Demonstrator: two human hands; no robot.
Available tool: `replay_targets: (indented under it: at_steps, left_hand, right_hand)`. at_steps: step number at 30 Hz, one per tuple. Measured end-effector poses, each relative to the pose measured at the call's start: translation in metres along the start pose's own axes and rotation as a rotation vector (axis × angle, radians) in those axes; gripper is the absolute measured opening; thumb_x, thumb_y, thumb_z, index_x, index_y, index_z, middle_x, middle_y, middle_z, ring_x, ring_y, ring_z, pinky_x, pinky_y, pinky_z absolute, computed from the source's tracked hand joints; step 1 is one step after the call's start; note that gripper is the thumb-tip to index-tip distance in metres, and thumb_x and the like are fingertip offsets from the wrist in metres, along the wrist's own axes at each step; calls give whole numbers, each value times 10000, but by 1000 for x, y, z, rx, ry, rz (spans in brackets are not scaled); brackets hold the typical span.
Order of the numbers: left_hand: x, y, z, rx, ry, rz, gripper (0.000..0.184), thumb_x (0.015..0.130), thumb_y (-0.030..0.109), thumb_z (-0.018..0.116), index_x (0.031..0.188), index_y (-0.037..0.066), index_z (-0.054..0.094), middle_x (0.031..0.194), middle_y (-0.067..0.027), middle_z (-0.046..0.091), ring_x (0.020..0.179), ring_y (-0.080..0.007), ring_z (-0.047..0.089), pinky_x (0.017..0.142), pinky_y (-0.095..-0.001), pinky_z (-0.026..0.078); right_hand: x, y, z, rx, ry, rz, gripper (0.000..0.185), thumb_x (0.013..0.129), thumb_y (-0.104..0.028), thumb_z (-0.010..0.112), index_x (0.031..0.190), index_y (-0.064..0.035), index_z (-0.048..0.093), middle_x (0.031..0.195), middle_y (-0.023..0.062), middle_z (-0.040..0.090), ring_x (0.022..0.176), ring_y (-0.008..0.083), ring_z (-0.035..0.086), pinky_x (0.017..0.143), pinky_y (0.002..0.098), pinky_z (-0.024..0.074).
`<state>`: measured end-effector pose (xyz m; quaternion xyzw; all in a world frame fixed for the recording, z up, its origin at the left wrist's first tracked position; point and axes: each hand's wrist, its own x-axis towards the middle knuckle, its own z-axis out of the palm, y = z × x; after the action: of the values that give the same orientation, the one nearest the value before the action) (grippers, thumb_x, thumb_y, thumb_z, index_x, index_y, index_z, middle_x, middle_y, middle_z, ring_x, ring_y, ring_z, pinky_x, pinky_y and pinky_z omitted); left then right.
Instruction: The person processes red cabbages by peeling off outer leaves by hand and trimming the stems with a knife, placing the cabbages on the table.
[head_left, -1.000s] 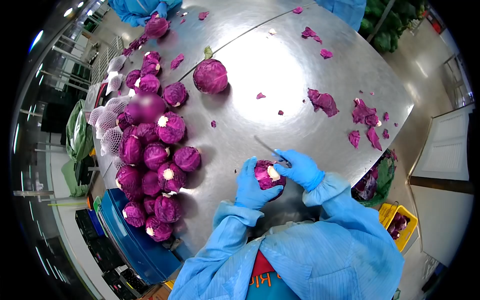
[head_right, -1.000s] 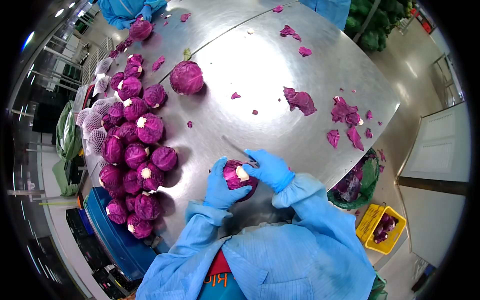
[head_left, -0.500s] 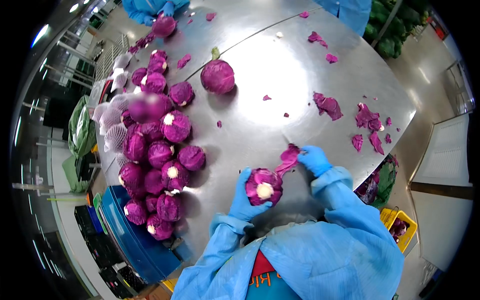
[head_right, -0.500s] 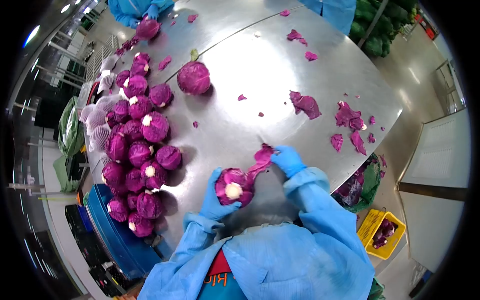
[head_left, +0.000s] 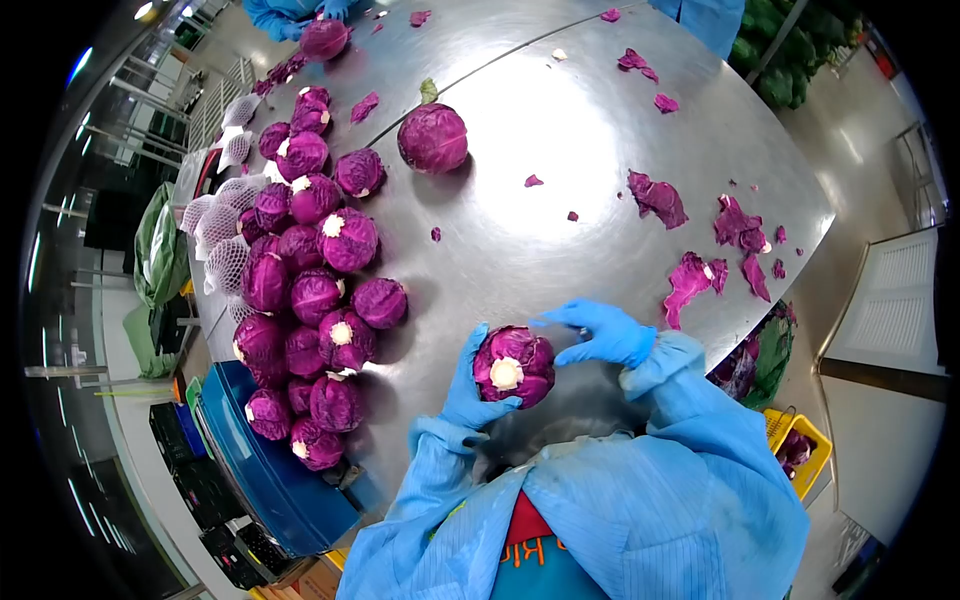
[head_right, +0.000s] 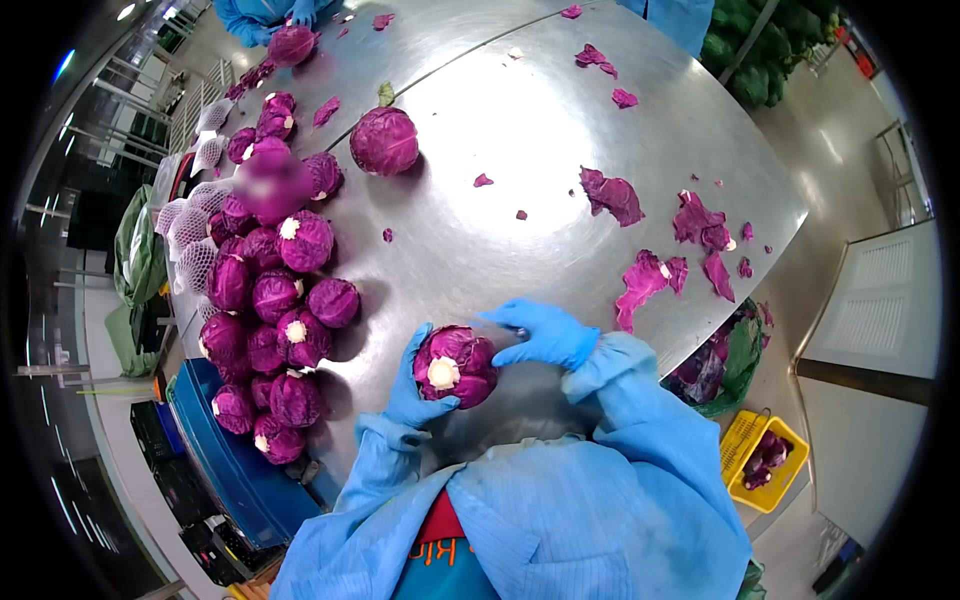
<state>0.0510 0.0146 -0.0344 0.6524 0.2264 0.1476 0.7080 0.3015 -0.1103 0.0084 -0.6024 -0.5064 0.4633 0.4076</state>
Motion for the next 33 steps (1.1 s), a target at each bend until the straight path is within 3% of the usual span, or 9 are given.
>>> replay_targets:
  at_steps: [3,6,12,15,18,24,30,33]
  left_hand:
    - [-2,-2,-10,18,-31,-5,1192,557,288,915,1465,26,188,1433,-145,350,1323,-259,370,1110,-390,297]
    - [1,-10,-15,-22,-73,-1,1201,556,284,917,1472,41,180,1438,-140,341,1332,-260,355,1111,-394,292]
    - [11,9,-9,-150,-168,-91,1164,575,216,906,1472,35,186,1455,-120,330,1333,-241,357,1121,-381,269]
    - [15,12,-12,-186,-192,-117,1153,580,189,900,1472,35,185,1451,-117,336,1331,-234,362,1119,-376,275]
    - [18,10,-13,-201,-213,-122,1142,582,161,893,1472,40,188,1443,-113,345,1329,-231,363,1117,-373,284]
    - [22,23,-12,-113,-241,-127,1130,574,198,891,1468,48,217,1434,-111,367,1315,-236,383,1111,-381,298]
    - [24,26,-11,-152,-266,-152,1119,563,183,887,1464,51,238,1426,-103,380,1310,-237,388,1117,-377,292]
    - [25,20,-14,-90,-259,-113,1102,563,152,882,1461,51,251,1421,-102,390,1311,-234,388,1119,-375,292]
  right_hand:
    - [19,21,16,-8,-126,-85,489,761,-340,773,1162,-109,613,1007,57,584,901,191,564,784,303,476]
    - [27,28,13,-45,-191,-64,490,744,-359,787,1131,-100,633,961,45,558,796,166,528,691,297,456]
    - [29,24,3,-295,-291,-174,481,764,-420,752,1029,-58,579,928,72,533,750,192,531,673,320,455]
    - [29,18,1,-347,-324,-199,482,787,-433,723,1056,-65,566,912,74,526,730,208,529,663,333,455]
    - [26,4,-2,-248,-318,-27,477,777,-417,719,1050,-58,561,963,116,557,828,283,583,735,379,483]
    - [24,19,3,-371,-287,-325,404,811,-401,697,1021,-85,560,955,85,547,735,270,571,647,366,478]
    - [20,6,-4,-281,-385,-183,314,821,-308,685,1005,-85,564,910,111,567,804,309,594,677,397,476]
    - [11,9,0,-314,-308,-182,248,835,-278,671,962,-87,578,838,118,572,740,332,577,652,395,470]
